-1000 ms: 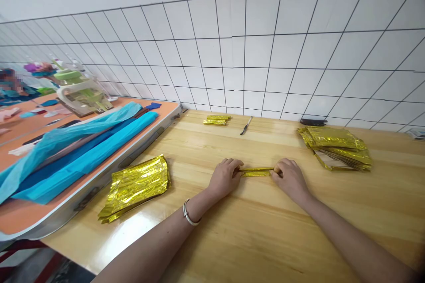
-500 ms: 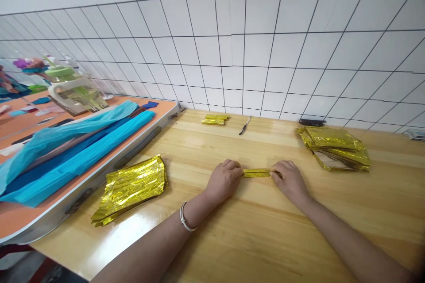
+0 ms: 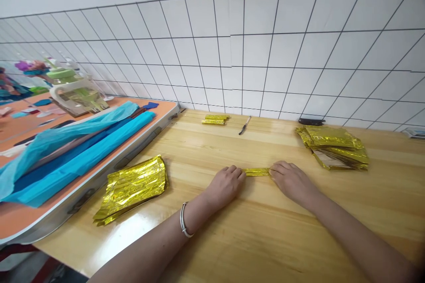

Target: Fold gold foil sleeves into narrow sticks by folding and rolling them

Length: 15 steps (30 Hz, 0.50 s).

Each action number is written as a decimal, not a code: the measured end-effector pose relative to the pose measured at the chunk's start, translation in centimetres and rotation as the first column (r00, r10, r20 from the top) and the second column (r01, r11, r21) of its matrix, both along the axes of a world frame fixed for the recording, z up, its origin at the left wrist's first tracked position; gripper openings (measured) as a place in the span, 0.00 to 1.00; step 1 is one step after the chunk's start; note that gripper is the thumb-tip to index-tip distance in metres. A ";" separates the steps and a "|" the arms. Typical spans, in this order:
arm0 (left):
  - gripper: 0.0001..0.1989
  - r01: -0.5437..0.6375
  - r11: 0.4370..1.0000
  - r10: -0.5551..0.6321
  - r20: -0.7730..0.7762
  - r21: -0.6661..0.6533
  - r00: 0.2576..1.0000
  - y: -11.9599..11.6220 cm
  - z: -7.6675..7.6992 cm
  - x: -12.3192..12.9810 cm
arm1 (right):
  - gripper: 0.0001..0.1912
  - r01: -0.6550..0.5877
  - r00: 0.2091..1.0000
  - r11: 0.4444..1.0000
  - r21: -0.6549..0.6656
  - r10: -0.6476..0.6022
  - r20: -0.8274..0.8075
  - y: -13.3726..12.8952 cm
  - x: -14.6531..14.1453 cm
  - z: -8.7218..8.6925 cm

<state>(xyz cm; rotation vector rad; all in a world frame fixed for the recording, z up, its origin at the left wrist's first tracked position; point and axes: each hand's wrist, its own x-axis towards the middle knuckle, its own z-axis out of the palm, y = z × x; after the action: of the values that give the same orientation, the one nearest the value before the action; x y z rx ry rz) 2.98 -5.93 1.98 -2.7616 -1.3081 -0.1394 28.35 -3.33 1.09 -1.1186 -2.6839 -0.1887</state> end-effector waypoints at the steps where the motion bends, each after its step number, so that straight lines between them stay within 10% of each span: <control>1: 0.07 0.007 1.000 -0.007 -0.005 -0.003 1.000 -0.1 0.1 0.0 | 0.10 -0.014 1.000 1.000 0.011 0.013 0.024 -0.1 -0.1 0.1; 15: 0.06 0.062 0.998 -0.060 -0.086 0.020 0.994 1.6 -0.1 0.9 | 0.07 -0.002 0.977 0.994 0.109 -0.021 0.210 0.4 -2.1 0.8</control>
<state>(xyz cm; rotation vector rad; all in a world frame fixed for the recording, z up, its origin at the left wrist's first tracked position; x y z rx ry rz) 3.89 -4.36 1.90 -2.7566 -1.1950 -0.0386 26.26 -2.91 1.87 -1.1359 -2.8110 -0.4753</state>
